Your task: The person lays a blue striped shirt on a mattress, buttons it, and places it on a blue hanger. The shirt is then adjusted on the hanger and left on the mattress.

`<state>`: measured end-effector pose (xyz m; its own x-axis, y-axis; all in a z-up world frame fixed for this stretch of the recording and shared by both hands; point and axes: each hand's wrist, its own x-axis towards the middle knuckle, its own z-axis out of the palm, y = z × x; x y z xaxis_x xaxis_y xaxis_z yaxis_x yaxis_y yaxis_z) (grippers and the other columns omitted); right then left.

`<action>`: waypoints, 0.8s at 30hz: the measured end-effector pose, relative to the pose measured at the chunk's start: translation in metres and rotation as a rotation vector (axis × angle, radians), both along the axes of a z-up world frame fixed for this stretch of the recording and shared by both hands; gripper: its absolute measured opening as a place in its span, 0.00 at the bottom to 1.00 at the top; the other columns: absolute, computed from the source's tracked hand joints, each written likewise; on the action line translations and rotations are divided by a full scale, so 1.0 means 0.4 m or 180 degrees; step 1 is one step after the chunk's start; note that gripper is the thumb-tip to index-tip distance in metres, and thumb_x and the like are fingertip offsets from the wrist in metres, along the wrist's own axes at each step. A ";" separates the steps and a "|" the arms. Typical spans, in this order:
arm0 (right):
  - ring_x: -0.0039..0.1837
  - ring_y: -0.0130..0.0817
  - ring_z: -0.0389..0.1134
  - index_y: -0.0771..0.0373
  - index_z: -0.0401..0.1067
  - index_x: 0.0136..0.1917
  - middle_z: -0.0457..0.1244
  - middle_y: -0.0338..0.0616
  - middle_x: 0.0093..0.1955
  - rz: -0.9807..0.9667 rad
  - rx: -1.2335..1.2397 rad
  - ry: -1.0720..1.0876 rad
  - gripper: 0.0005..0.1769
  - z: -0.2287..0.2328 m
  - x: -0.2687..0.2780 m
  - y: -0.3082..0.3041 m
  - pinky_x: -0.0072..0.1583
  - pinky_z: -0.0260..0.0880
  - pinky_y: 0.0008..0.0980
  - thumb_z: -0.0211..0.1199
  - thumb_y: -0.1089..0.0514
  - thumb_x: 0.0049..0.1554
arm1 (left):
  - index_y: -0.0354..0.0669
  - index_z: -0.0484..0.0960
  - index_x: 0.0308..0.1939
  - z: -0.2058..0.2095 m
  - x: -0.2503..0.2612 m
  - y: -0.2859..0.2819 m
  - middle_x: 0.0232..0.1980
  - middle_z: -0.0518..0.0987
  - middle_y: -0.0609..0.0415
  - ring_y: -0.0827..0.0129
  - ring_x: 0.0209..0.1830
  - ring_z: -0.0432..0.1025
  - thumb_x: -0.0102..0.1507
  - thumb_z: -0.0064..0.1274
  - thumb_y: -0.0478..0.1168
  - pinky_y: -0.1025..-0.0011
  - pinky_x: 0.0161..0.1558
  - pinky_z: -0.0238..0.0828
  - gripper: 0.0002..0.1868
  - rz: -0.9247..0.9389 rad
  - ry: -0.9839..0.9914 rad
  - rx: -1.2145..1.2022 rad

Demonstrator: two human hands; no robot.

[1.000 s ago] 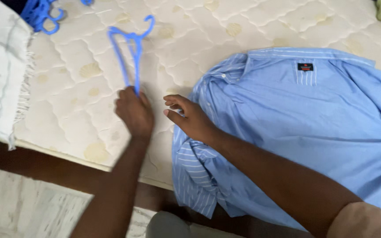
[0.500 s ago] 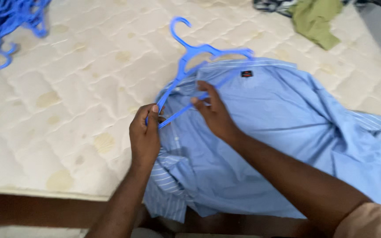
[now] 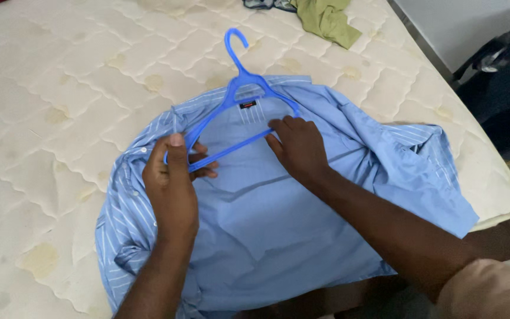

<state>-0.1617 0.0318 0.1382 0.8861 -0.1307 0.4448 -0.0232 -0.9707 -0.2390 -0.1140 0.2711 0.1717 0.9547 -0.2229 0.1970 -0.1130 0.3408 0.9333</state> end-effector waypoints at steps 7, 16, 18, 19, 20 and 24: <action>0.46 0.44 0.68 0.63 0.71 0.59 0.67 0.48 0.45 0.0081 0.1403 -0.0521 0.14 -0.036 0.087 0.070 0.49 0.67 0.43 0.51 0.53 0.68 | 0.34 0.64 0.67 0.092 -0.054 -0.100 0.61 0.72 0.48 0.65 0.54 0.72 0.65 0.60 0.52 0.64 0.52 0.72 0.35 -0.0513 -0.1745 0.0570; 0.48 0.27 0.64 0.59 0.69 0.60 0.61 0.35 0.42 0.0776 0.5597 0.0392 0.18 -0.166 0.172 0.058 0.54 0.68 0.34 0.47 0.47 0.70 | 0.36 0.74 0.61 -0.236 0.095 -0.117 0.59 0.73 0.40 0.45 0.60 0.71 0.66 0.54 0.33 0.55 0.58 0.69 0.18 0.0542 -0.2006 0.2225; 0.49 0.27 0.64 0.59 0.69 0.61 0.61 0.35 0.43 0.0920 0.5970 0.0475 0.17 -0.202 0.198 0.051 0.55 0.68 0.35 0.47 0.48 0.70 | 0.34 0.73 0.61 -0.273 0.124 -0.124 0.58 0.71 0.37 0.42 0.58 0.69 0.64 0.53 0.33 0.54 0.56 0.68 0.21 0.0584 -0.1709 0.2488; 0.49 0.28 0.64 0.59 0.69 0.61 0.61 0.36 0.43 0.0996 0.6063 0.0490 0.16 -0.220 0.211 0.044 0.55 0.68 0.35 0.48 0.49 0.70 | 0.33 0.73 0.61 -0.288 0.131 -0.128 0.57 0.71 0.37 0.42 0.58 0.68 0.64 0.53 0.33 0.53 0.57 0.67 0.21 0.0686 -0.1749 0.2552; 0.49 0.28 0.64 0.59 0.68 0.62 0.62 0.37 0.43 0.1083 0.6157 0.0499 0.15 -0.240 0.227 0.043 0.56 0.68 0.35 0.48 0.50 0.70 | 0.32 0.72 0.60 -0.300 0.140 -0.128 0.57 0.70 0.37 0.41 0.58 0.68 0.64 0.54 0.33 0.52 0.58 0.66 0.21 0.0793 -0.1799 0.2618; 0.48 0.29 0.64 0.60 0.69 0.61 0.61 0.37 0.42 0.1091 0.6490 0.0540 0.17 -0.322 0.259 0.038 0.55 0.68 0.36 0.47 0.48 0.71 | 0.33 0.73 0.60 -0.350 0.166 -0.130 0.57 0.71 0.38 0.43 0.56 0.68 0.64 0.55 0.34 0.52 0.57 0.65 0.21 0.0934 -0.1656 0.2962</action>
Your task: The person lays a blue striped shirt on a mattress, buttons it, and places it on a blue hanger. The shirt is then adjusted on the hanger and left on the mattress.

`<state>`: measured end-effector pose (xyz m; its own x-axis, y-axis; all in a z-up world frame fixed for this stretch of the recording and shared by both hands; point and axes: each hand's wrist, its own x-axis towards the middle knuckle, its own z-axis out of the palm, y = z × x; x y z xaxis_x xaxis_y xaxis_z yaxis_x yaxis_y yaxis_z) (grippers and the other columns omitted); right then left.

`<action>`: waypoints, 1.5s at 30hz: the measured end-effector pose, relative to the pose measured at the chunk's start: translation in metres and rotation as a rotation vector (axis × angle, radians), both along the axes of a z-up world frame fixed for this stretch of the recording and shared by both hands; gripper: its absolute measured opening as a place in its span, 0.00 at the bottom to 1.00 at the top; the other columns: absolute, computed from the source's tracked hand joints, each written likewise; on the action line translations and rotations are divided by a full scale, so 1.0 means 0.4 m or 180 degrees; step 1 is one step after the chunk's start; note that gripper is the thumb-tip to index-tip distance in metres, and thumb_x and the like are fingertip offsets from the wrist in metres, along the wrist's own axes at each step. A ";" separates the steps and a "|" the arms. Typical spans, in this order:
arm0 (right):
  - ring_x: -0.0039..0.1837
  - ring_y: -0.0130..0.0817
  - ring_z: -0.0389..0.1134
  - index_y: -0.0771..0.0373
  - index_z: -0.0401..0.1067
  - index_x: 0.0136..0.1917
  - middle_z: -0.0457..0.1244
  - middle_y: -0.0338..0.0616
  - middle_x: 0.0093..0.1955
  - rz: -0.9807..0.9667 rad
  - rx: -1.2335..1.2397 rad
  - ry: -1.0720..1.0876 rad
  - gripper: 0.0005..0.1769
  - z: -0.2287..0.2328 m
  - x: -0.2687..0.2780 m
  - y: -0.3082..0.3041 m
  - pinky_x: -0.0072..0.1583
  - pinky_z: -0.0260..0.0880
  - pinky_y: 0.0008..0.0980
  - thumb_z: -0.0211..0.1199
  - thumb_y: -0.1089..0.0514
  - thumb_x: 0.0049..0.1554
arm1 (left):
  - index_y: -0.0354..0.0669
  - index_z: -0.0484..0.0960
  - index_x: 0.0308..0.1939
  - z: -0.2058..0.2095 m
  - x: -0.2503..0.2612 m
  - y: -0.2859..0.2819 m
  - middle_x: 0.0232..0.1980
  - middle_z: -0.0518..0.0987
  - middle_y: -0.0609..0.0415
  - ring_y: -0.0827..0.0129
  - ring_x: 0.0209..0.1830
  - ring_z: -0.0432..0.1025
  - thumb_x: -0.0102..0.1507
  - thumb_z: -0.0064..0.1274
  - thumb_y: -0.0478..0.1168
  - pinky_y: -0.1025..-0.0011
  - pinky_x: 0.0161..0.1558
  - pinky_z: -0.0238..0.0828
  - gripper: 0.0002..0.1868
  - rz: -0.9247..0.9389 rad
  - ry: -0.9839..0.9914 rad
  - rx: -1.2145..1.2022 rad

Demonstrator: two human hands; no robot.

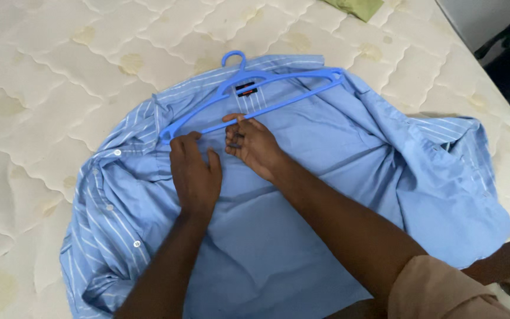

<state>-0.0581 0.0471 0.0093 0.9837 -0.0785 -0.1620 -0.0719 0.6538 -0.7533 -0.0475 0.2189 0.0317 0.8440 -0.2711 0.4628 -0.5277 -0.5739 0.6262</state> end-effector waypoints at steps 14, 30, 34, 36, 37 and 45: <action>0.47 0.38 0.71 0.65 0.71 0.55 0.65 0.43 0.40 -0.0068 -0.0410 0.0948 0.23 -0.117 0.061 0.002 0.53 0.76 0.41 0.50 0.42 0.67 | 0.36 0.74 0.59 -0.101 -0.011 0.006 0.58 0.71 0.41 0.45 0.61 0.66 0.63 0.55 0.38 0.49 0.62 0.60 0.21 -0.0069 -0.0171 0.0274; 0.40 0.35 0.73 0.64 0.72 0.44 0.67 0.44 0.37 -0.0351 -0.1171 0.1197 0.21 -0.111 0.070 0.048 0.47 0.78 0.36 0.64 0.42 0.59 | 0.34 0.76 0.54 -0.049 0.018 0.021 0.57 0.73 0.39 0.45 0.59 0.68 0.64 0.55 0.33 0.54 0.61 0.64 0.15 -0.0050 -0.0174 -0.0365; 0.39 0.33 0.73 0.64 0.71 0.41 0.68 0.44 0.36 -0.0406 -0.1356 0.1036 0.19 -0.137 0.073 0.049 0.45 0.78 0.33 0.66 0.44 0.58 | 0.35 0.78 0.52 0.023 0.079 0.111 0.53 0.75 0.40 0.45 0.53 0.70 0.65 0.57 0.33 0.54 0.57 0.65 0.12 -0.0003 -0.0354 0.0259; 0.39 0.32 0.73 0.64 0.72 0.41 0.68 0.43 0.36 -0.0467 -0.1637 0.0890 0.19 -0.140 0.074 0.055 0.45 0.77 0.33 0.67 0.46 0.58 | 0.37 0.79 0.51 0.052 0.105 0.160 0.52 0.76 0.40 0.45 0.52 0.70 0.63 0.59 0.33 0.53 0.55 0.65 0.13 0.0111 -0.0565 0.0470; 0.39 0.32 0.72 0.65 0.71 0.41 0.67 0.44 0.36 -0.0516 -0.1853 0.0764 0.19 -0.137 0.076 0.067 0.44 0.76 0.34 0.67 0.46 0.58 | 0.38 0.79 0.52 0.062 0.111 0.183 0.53 0.76 0.41 0.46 0.53 0.70 0.63 0.59 0.34 0.53 0.56 0.65 0.13 0.0176 -0.0537 0.0552; 0.42 0.33 0.69 0.61 0.71 0.51 0.67 0.44 0.43 -0.0670 -0.4189 -0.0660 0.12 -0.010 0.031 0.206 0.47 0.70 0.36 0.68 0.54 0.60 | 0.33 0.76 0.62 0.064 0.065 0.382 0.59 0.70 0.38 0.42 0.56 0.65 0.58 0.66 0.43 0.46 0.53 0.61 0.31 0.1002 -0.0270 0.0909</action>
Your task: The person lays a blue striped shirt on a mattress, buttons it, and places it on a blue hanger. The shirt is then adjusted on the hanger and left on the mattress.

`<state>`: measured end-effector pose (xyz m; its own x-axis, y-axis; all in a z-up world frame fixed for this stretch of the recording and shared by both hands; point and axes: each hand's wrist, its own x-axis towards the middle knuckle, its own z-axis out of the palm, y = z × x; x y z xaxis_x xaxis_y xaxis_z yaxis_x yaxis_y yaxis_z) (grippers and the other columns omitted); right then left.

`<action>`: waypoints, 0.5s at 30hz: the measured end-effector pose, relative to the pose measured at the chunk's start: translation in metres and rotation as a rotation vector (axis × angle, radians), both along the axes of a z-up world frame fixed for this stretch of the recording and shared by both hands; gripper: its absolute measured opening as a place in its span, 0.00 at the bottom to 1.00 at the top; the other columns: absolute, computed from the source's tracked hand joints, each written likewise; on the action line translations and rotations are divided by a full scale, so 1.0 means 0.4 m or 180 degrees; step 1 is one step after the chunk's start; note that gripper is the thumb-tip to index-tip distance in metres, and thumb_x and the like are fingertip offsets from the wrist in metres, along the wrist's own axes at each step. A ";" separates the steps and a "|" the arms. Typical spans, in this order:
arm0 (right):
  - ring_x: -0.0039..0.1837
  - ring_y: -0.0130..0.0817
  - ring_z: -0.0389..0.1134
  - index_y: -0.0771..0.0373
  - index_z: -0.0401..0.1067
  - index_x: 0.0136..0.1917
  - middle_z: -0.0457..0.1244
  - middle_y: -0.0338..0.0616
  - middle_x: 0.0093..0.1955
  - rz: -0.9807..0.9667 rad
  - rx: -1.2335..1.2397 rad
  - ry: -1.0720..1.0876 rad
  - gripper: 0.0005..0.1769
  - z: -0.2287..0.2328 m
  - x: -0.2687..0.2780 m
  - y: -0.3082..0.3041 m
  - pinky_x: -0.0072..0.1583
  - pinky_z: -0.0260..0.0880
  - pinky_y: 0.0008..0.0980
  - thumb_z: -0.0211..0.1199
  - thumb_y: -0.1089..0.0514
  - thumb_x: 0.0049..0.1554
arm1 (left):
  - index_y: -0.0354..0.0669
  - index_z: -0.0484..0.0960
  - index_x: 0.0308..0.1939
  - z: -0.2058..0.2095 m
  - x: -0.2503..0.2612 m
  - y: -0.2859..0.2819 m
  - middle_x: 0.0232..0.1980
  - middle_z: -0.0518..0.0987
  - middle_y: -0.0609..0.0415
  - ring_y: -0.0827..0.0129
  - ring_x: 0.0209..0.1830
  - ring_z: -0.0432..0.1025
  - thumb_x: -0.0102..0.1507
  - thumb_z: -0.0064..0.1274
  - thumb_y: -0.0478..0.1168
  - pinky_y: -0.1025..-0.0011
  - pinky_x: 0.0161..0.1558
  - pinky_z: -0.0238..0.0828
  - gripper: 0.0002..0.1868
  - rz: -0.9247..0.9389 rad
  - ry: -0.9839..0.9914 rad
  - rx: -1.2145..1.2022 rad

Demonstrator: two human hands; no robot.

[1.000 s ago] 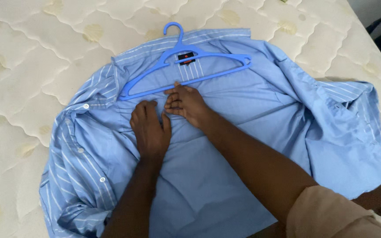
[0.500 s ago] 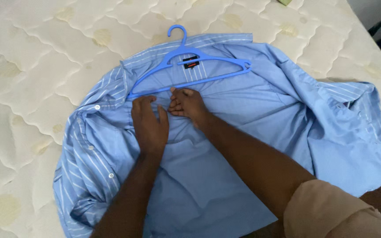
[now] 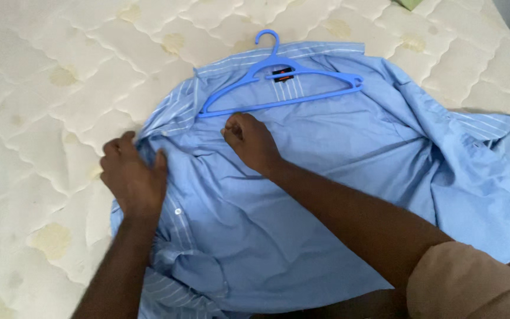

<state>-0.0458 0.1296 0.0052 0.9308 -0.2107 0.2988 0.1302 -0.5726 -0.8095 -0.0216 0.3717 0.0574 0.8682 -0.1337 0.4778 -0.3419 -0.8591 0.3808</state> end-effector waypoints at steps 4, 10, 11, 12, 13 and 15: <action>0.41 0.36 0.67 0.58 0.60 0.71 0.64 0.50 0.52 0.0548 0.0132 -0.0014 0.30 0.082 0.017 0.074 0.45 0.71 0.36 0.66 0.55 0.58 | 0.39 0.79 0.57 -0.048 -0.008 0.007 0.56 0.72 0.42 0.45 0.55 0.66 0.59 0.64 0.46 0.46 0.52 0.61 0.26 0.0196 0.0319 0.0155; 0.55 0.46 0.69 0.61 0.67 0.69 0.66 0.56 0.59 0.0619 -0.0676 -0.0449 0.21 0.035 0.093 0.082 0.57 0.70 0.39 0.63 0.55 0.65 | 0.42 0.82 0.52 -0.061 0.027 0.018 0.54 0.73 0.45 0.48 0.54 0.67 0.62 0.62 0.45 0.49 0.52 0.61 0.17 0.0287 0.0186 0.0219; 0.61 0.49 0.70 0.62 0.70 0.66 0.67 0.56 0.61 0.0593 -0.0841 -0.0735 0.15 0.021 0.108 0.071 0.61 0.70 0.40 0.62 0.55 0.68 | 0.42 0.82 0.50 -0.054 0.032 0.029 0.54 0.73 0.45 0.48 0.54 0.68 0.62 0.61 0.44 0.49 0.51 0.60 0.15 0.0314 0.0197 0.0270; 0.60 0.49 0.70 0.64 0.71 0.65 0.67 0.56 0.60 0.0607 -0.0759 -0.0684 0.15 0.014 0.116 0.056 0.60 0.70 0.40 0.61 0.56 0.68 | 0.42 0.82 0.47 -0.047 0.035 0.038 0.53 0.74 0.44 0.48 0.53 0.68 0.62 0.61 0.44 0.50 0.51 0.60 0.13 0.0342 0.0208 0.0320; 0.59 0.49 0.70 0.65 0.72 0.63 0.68 0.55 0.59 0.0621 -0.0672 -0.0630 0.15 0.013 0.118 0.043 0.59 0.71 0.40 0.60 0.56 0.67 | 0.43 0.82 0.47 -0.039 0.032 0.045 0.53 0.74 0.45 0.49 0.53 0.68 0.64 0.60 0.43 0.50 0.52 0.61 0.11 0.0289 0.0120 0.0343; 0.55 0.48 0.72 0.67 0.74 0.59 0.69 0.55 0.55 0.0476 -0.0484 -0.0581 0.14 0.030 0.119 0.028 0.56 0.71 0.40 0.61 0.56 0.65 | 0.43 0.82 0.47 -0.018 0.028 0.043 0.53 0.76 0.48 0.51 0.52 0.69 0.70 0.57 0.42 0.51 0.53 0.61 0.07 0.0162 -0.0064 0.0372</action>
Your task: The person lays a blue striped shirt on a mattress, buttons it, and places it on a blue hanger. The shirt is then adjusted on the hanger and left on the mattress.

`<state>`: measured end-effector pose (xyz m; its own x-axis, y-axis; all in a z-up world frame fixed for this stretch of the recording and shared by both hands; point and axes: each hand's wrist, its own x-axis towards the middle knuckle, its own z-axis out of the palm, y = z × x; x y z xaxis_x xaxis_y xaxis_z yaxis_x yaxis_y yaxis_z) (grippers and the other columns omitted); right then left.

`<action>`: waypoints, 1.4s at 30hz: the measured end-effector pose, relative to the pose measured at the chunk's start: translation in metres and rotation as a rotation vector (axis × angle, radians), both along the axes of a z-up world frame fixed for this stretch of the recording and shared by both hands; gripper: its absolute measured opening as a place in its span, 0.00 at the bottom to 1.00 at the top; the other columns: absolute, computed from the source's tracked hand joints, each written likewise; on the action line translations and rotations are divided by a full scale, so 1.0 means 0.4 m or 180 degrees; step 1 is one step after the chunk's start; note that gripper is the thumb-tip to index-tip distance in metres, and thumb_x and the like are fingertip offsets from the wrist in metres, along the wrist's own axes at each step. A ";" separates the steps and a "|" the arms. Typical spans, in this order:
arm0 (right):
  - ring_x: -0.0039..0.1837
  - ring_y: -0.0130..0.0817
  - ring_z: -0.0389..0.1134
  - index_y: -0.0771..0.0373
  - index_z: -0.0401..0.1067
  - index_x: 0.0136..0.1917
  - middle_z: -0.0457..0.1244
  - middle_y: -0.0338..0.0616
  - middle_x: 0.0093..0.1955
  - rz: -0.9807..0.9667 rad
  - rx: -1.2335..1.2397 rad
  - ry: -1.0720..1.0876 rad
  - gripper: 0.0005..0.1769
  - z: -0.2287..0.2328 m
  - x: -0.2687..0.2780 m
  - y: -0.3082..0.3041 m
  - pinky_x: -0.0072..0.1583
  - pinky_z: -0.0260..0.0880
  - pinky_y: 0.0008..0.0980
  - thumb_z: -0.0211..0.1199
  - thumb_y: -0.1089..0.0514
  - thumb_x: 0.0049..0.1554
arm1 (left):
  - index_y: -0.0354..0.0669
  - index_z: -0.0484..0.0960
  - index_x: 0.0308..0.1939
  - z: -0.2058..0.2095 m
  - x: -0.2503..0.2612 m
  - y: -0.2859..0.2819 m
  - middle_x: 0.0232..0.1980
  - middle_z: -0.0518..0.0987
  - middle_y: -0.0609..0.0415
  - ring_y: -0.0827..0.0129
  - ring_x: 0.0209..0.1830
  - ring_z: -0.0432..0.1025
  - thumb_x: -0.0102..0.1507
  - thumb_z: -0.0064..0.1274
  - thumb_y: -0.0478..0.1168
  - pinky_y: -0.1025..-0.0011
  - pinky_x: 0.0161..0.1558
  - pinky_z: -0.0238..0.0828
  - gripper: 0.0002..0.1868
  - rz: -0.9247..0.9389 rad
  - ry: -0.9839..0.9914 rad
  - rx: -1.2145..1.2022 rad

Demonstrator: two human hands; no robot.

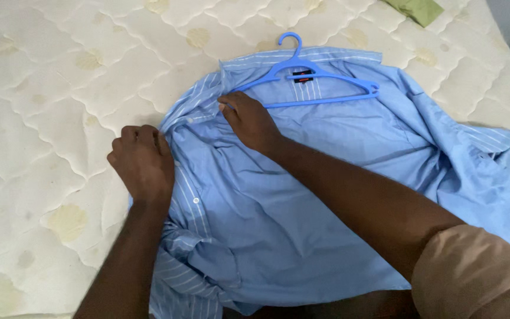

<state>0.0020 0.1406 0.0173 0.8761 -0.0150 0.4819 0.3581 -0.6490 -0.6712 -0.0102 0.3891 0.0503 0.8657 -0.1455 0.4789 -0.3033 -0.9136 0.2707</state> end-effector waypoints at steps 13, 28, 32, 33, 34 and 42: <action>0.33 0.26 0.67 0.65 0.73 0.36 0.67 0.41 0.31 -0.1097 0.0520 0.0481 0.14 0.152 -0.039 -0.205 0.38 0.67 0.30 0.72 0.55 0.56 | 0.40 0.78 0.43 0.102 -0.132 -0.103 0.47 0.76 0.45 0.50 0.46 0.70 0.52 0.62 0.41 0.53 0.47 0.63 0.17 -0.0803 -0.0159 0.0288; 0.65 0.58 0.62 0.60 0.73 0.55 0.60 0.61 0.65 -0.0447 -0.1160 -0.0016 0.16 0.054 -0.098 -0.182 0.65 0.64 0.49 0.68 0.59 0.54 | 0.35 0.79 0.55 0.037 -0.363 -0.239 0.44 0.78 0.43 0.48 0.43 0.73 0.57 0.56 0.34 0.53 0.45 0.69 0.21 -0.1188 0.0584 -0.0766; 0.70 0.62 0.60 0.58 0.70 0.69 0.58 0.63 0.72 -0.0150 -0.1330 0.0082 0.26 0.015 -0.064 -0.173 0.66 0.62 0.51 0.65 0.58 0.57 | 0.34 0.79 0.56 0.042 -0.349 -0.233 0.45 0.79 0.44 0.49 0.44 0.74 0.58 0.56 0.33 0.54 0.46 0.69 0.22 -0.1297 0.0662 -0.0887; 0.71 0.62 0.60 0.61 0.67 0.71 0.58 0.64 0.73 -0.0297 -0.1259 0.0058 0.27 -0.005 -0.049 -0.194 0.68 0.62 0.52 0.63 0.58 0.59 | 0.35 0.79 0.56 0.041 -0.352 -0.240 0.45 0.79 0.44 0.50 0.45 0.74 0.58 0.56 0.33 0.54 0.46 0.69 0.21 -0.1332 0.0697 -0.0906; 0.72 0.63 0.60 0.64 0.64 0.74 0.57 0.65 0.73 -0.0408 -0.1160 0.0052 0.29 -0.032 -0.023 -0.203 0.69 0.61 0.53 0.62 0.58 0.61 | 0.35 0.79 0.56 0.041 -0.356 -0.241 0.45 0.79 0.44 0.49 0.45 0.74 0.58 0.56 0.34 0.54 0.46 0.69 0.21 -0.1349 0.0766 -0.0900; 0.69 0.65 0.60 0.65 0.60 0.74 0.57 0.70 0.68 -0.1370 -0.0884 0.1289 0.39 -0.053 0.003 -0.279 0.69 0.62 0.54 0.67 0.52 0.54 | 0.34 0.79 0.56 0.053 -0.370 -0.257 0.53 0.80 0.40 0.47 0.49 0.74 0.59 0.57 0.36 0.52 0.50 0.69 0.21 -0.1727 0.0830 -0.0812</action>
<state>0.0030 0.0288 -0.0037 0.9327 -0.3273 0.1513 -0.2185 -0.8468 -0.4850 -0.1581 0.2862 0.0716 0.7938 -0.5041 0.3403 -0.5983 -0.5467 0.5858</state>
